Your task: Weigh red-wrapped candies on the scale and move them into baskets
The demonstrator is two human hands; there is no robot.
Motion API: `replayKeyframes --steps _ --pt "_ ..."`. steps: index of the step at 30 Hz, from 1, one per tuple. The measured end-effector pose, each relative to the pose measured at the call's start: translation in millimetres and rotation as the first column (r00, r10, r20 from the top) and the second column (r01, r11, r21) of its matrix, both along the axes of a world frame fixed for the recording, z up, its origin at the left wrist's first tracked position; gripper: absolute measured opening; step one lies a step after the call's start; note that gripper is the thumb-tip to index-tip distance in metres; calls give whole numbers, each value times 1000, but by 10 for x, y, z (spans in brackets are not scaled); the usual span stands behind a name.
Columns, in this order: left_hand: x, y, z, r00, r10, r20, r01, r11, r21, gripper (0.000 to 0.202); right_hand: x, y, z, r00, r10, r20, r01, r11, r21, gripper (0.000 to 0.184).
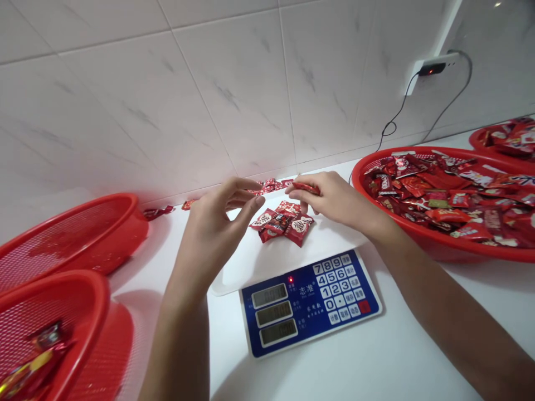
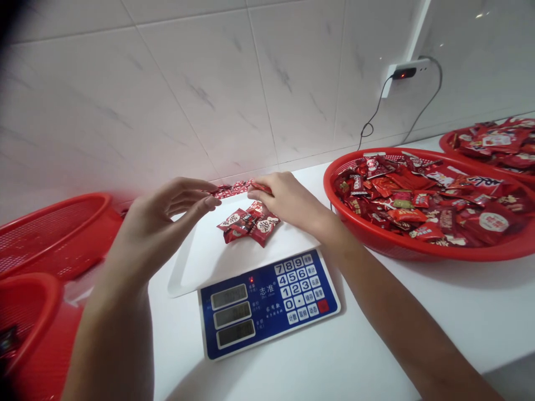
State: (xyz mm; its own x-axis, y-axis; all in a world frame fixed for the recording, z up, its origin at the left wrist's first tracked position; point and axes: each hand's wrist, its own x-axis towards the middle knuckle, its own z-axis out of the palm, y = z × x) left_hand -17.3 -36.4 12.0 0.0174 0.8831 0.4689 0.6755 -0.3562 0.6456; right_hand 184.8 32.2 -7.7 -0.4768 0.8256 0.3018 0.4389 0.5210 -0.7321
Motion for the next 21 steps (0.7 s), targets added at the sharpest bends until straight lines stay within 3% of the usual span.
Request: replayKeyframes --steps 2,4,6,8,11,13,16,21 --pt "1 1 -1 1000 -5 0 5 1000 -8 18 27 -17 10 998 28 -57 -39 980 -196 13" --pt "-1 3 -10 1000 -7 -9 6 1000 -10 18 43 -25 17 992 74 -103 -108 917 -383 13" --pt "-5 6 -21 1000 0 -22 0 1000 -10 18 46 -14 15 988 89 -125 -136 883 -450 7" --pt "-10 10 -31 1000 8 -30 -8 1000 -11 17 39 19 -4 991 88 -100 -120 909 -399 6" --pt "-15 10 -29 999 11 -43 -12 1000 -8 17 16 90 -61 991 122 -60 -132 967 -219 13" --pt "-13 3 -16 999 15 -47 -16 1000 -6 18 -2 125 -103 985 141 -102 -157 972 -174 11" --pt "0 -15 12 999 10 -39 -11 999 -33 22 -32 128 -144 958 128 -258 -192 951 -241 11" --pt "14 -9 21 987 -110 -116 73 955 -287 27 -94 30 -137 909 153 -387 -288 903 -319 31"
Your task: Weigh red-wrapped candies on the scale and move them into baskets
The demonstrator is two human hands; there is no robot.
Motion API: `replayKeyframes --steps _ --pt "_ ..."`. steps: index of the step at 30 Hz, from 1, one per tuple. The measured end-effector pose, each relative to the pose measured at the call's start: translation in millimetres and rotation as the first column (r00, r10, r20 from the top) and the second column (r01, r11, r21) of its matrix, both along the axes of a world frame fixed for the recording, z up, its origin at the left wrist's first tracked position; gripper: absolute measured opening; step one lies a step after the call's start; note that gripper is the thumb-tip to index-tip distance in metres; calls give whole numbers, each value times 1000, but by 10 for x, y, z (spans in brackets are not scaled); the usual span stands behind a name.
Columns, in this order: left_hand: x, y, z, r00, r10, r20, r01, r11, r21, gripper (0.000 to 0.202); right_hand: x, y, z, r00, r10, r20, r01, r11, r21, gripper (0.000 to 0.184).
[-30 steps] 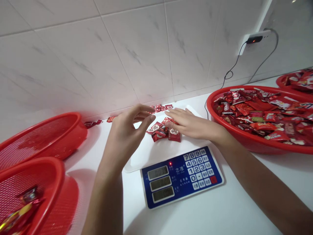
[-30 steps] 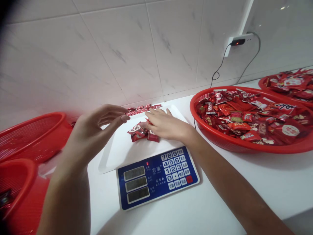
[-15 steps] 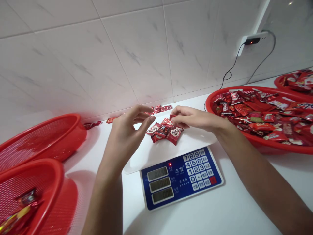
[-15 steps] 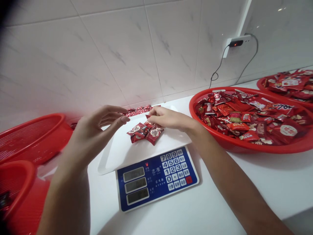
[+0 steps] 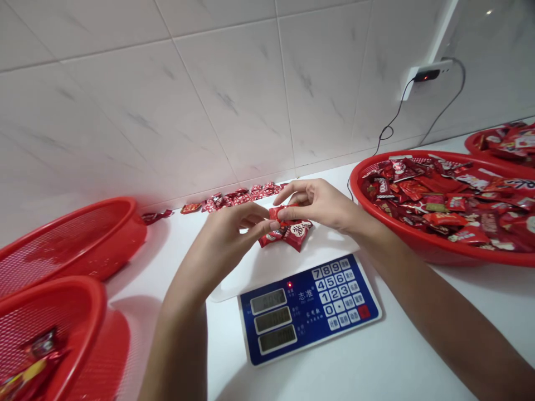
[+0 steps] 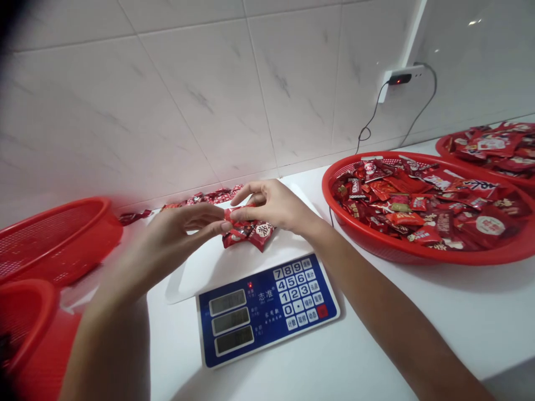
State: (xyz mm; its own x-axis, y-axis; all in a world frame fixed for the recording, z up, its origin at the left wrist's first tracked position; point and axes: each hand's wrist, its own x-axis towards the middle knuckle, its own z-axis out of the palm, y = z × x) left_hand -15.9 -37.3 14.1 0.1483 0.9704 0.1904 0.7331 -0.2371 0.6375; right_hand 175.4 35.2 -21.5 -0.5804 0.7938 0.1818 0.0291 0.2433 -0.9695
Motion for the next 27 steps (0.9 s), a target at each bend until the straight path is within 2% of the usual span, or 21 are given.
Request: replayKeyframes --steps 2,6,9,12,16,20,24,27 --pt "-2 19 -4 999 -37 -12 36 998 -47 29 -14 -37 25 1000 30 10 -30 999 -17 31" --pt "-14 36 19 998 -47 -40 46 999 -28 29 31 -51 91 989 150 14 -149 987 -59 33" --pt "-23 26 44 1000 -16 -26 16 1000 -14 31 106 -27 126 970 231 71 -231 973 -3 34" --pt "-22 35 29 998 -30 56 30 1000 9 31 144 -26 141 979 161 125 -169 984 56 29" --pt "-4 89 -54 977 -91 195 87 996 26 35 126 -57 147 988 114 101 -123 988 95 24" --pt "25 115 -99 957 -105 272 94 994 54 38 115 -67 159 992 97 82 -106 988 112 22" --pt "55 81 -70 967 -88 237 60 990 125 31 135 -49 166 994 83 76 -91 989 118 27" --pt "83 39 -40 994 -14 107 -16 964 266 22 163 -31 176 986 120 116 -128 989 72 44"
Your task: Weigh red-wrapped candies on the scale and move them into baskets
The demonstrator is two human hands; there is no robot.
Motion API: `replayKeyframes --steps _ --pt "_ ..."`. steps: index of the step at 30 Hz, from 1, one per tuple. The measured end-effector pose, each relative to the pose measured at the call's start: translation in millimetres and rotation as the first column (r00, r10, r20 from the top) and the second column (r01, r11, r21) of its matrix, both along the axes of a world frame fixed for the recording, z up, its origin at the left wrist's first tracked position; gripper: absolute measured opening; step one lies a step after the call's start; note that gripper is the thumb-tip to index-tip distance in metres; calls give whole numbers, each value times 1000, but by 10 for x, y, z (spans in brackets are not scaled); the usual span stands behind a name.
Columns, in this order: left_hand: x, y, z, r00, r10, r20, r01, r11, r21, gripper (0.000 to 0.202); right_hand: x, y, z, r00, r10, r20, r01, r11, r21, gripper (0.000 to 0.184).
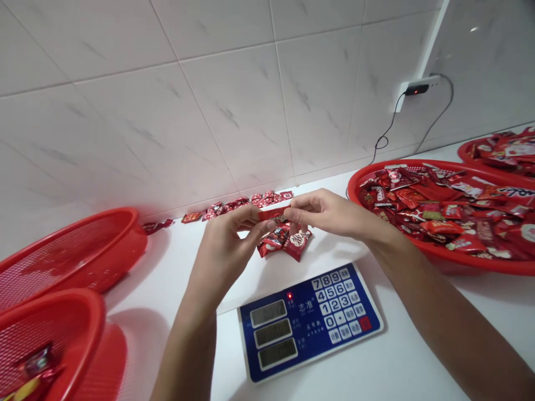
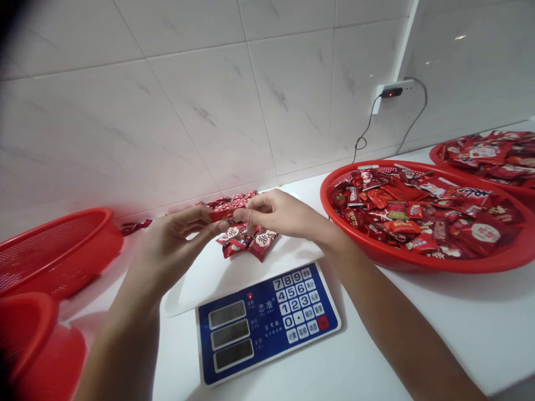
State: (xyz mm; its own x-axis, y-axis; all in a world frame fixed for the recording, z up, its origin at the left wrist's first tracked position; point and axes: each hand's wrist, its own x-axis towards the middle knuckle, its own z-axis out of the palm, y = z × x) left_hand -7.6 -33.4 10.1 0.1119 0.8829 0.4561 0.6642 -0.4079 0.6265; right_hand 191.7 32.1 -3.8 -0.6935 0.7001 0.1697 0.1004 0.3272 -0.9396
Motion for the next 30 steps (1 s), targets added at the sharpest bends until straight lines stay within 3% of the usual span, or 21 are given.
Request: replayKeyframes --steps 3,6,8,11,13,15,17,21,23,25,27,28,30 --pt "23 -33 5 978 59 -201 -9 970 244 16 18 0 22 995 78 69 -67 987 -148 63" --pt "21 -42 -10 954 69 -291 47 926 374 15 4 -15 28 996 94 12 -90 982 -167 53" --pt "0 -34 -15 971 103 -216 -27 943 331 14 -16 -23 14 997 46 -58 -53 991 -124 42" --pt "-54 -5 -10 995 99 -20 -96 989 109 13 -40 -31 -11 993 -23 -115 17 998 -56 34" --pt "-88 23 -12 1000 -8 28 11 996 -86 30 -50 -37 -17 995 -21 -98 19 1000 -22 31" --pt "-105 49 -29 991 -130 30 133 964 -229 41 -63 -43 -19 998 0 -64 0 1000 -7 31" --pt "-99 67 -54 982 -185 40 189 947 -260 40 -88 -48 -28 999 15 -40 -15 1000 -6 32" --pt "-66 63 -50 985 -170 23 172 970 -172 38 -145 -49 -63 998 2 -67 -2 1000 -2 31" --pt "-101 44 1 994 -95 45 100 987 -126 34 -113 -60 -47 997 -46 -68 48 999 23 31" --pt "-217 17 75 995 92 22 -90 993 -81 30 20 -79 12 991 -134 -11 135 989 67 31" --pt "-418 -9 140 945 320 -71 -323 946 -37 28 268 -92 89 944 -306 126 287 946 149 32" --pt "-541 -19 156 907 401 -132 -408 913 -32 28 427 -89 119 880 -422 218 380 901 210 32" --pt "-796 -28 145 842 490 -227 -512 857 -49 30 779 -57 129 661 -628 411 496 777 388 27"
